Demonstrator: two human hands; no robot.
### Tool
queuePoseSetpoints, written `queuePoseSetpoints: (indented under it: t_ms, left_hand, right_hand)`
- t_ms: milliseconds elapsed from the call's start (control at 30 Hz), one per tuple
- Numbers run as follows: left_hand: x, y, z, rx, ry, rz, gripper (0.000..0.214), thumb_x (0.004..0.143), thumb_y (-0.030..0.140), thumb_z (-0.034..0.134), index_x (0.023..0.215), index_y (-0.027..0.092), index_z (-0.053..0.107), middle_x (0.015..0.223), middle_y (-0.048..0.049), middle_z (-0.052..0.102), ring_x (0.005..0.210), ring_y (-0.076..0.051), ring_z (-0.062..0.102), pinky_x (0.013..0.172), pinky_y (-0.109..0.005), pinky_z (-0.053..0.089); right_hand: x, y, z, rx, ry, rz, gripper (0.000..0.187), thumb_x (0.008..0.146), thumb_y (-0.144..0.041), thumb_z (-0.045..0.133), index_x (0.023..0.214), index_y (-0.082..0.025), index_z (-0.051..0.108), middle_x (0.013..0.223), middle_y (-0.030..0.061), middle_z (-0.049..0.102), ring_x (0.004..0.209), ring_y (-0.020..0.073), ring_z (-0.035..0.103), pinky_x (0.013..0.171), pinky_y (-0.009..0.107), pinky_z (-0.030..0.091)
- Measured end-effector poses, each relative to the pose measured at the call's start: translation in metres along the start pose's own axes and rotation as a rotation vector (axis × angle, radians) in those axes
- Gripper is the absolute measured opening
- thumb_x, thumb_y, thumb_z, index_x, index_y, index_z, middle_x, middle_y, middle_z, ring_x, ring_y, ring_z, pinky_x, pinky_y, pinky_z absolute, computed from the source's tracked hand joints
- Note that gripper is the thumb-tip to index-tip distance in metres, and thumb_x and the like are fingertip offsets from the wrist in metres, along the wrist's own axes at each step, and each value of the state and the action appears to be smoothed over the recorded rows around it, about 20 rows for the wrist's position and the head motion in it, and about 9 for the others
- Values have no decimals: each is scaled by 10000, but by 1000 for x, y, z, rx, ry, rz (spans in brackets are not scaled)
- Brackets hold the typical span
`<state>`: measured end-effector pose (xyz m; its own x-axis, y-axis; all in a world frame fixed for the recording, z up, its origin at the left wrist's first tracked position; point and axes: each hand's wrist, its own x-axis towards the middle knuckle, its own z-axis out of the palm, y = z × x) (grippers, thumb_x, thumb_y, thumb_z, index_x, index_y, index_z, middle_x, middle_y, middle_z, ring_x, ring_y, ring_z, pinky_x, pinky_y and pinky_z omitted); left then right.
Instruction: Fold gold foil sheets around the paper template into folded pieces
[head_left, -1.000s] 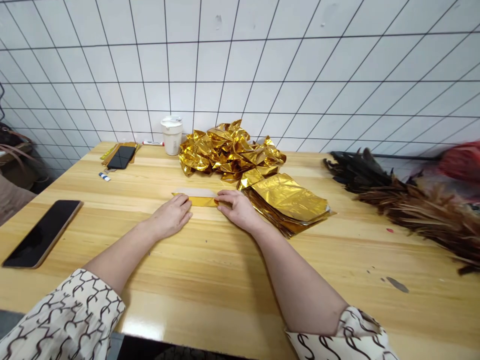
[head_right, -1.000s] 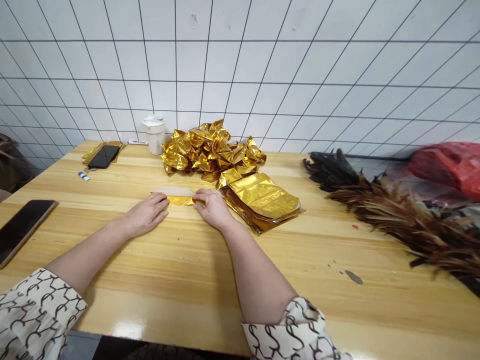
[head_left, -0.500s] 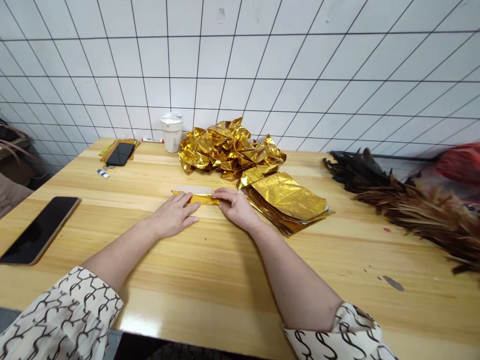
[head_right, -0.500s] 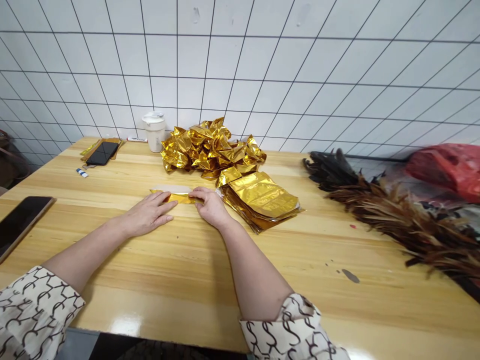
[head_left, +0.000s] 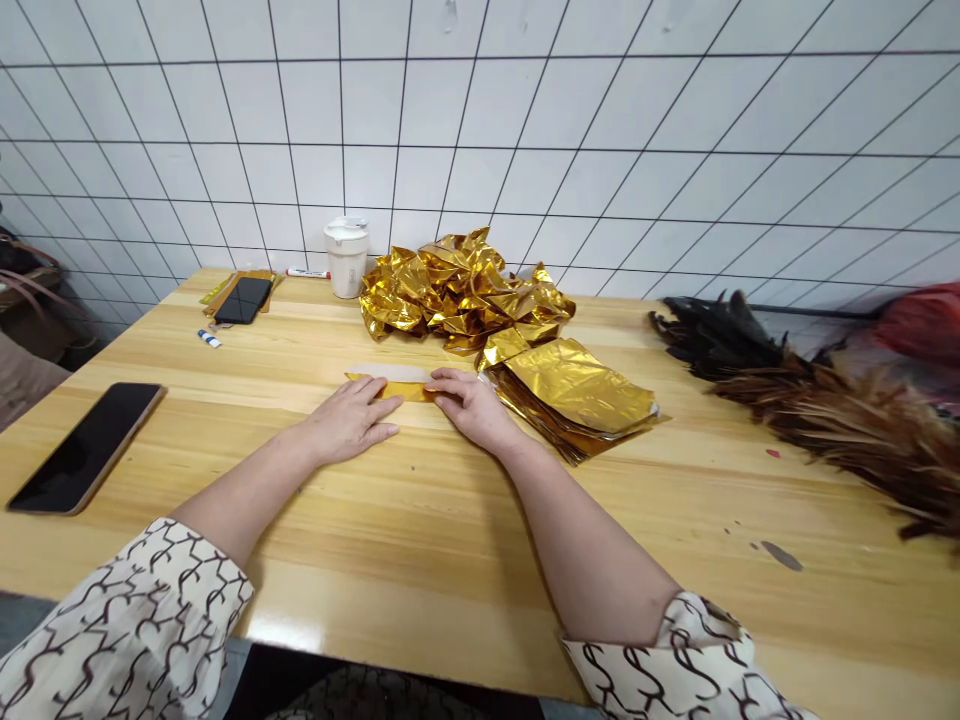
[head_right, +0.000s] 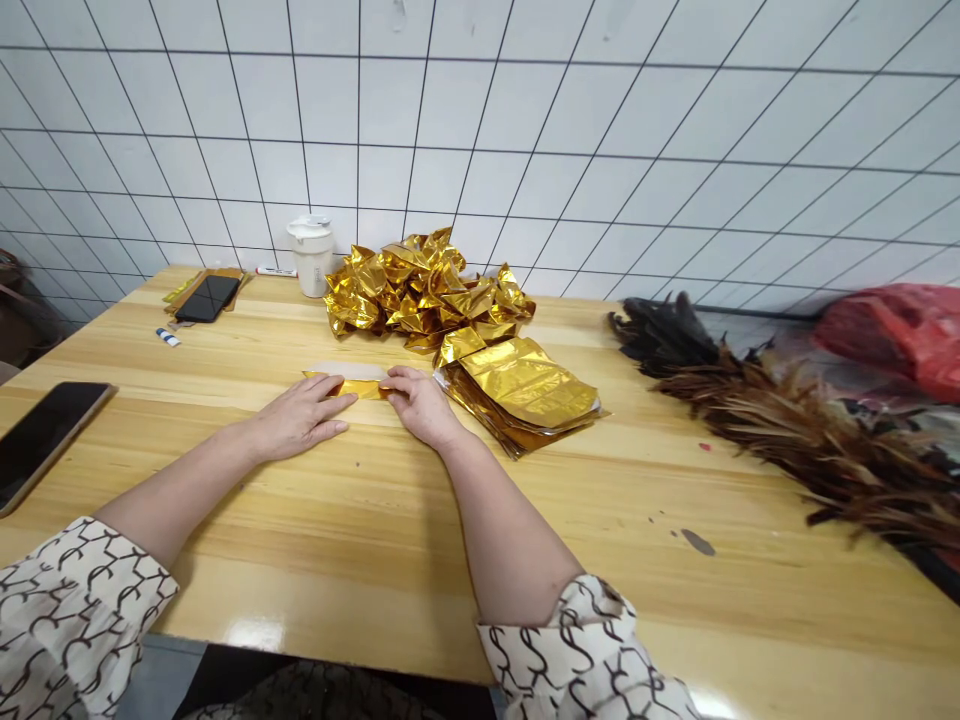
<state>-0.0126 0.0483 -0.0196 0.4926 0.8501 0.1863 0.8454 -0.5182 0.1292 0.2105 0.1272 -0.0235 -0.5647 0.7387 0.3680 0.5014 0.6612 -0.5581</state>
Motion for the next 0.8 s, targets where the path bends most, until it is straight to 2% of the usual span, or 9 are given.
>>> queuePoseSetpoints:
  t_ms: [167,367,700,800]
  left_hand:
    - [0,-1,0,2,-11,7,502,960,482,391,1349,192,519,1395,-175,464,1274,-321,435,1059,-507,370]
    - [0,-2,-1,-6,9,34,497,962,481,386,1343,192,519,1375,-172,475,1236,-302,458,1042,-490,388]
    - [1,2,-3,29,-17,18,492,966,492,367,1393,262,450,1355,-133,481,1216,-280,451,1016,-476,383]
    - [2,4,-5,52,-40,11,512,960,511,367,1392,250,455,1356,-145,470,1223,-295,439,1011,-484,378]
  right_hand:
    - [0,3,-2,35,-21,-16,278,727,-135,624,951,-239,752,1135,80,674,1087,245,623,995,436,465]
    - [-1,0,-3,38,-18,4,341,708,-79,575,957,-235,749,1143,73,674,1091,234,625,1007,426,460]
    - [-2,0,1,5,48,-17,318,766,-79,532,933,-241,748,1107,71,693,1040,217,647,957,415,495]
    - [-3,0,2,2,70,-37,291,794,-105,531,928,-247,748,1075,67,705,1020,217,652,951,424,498]
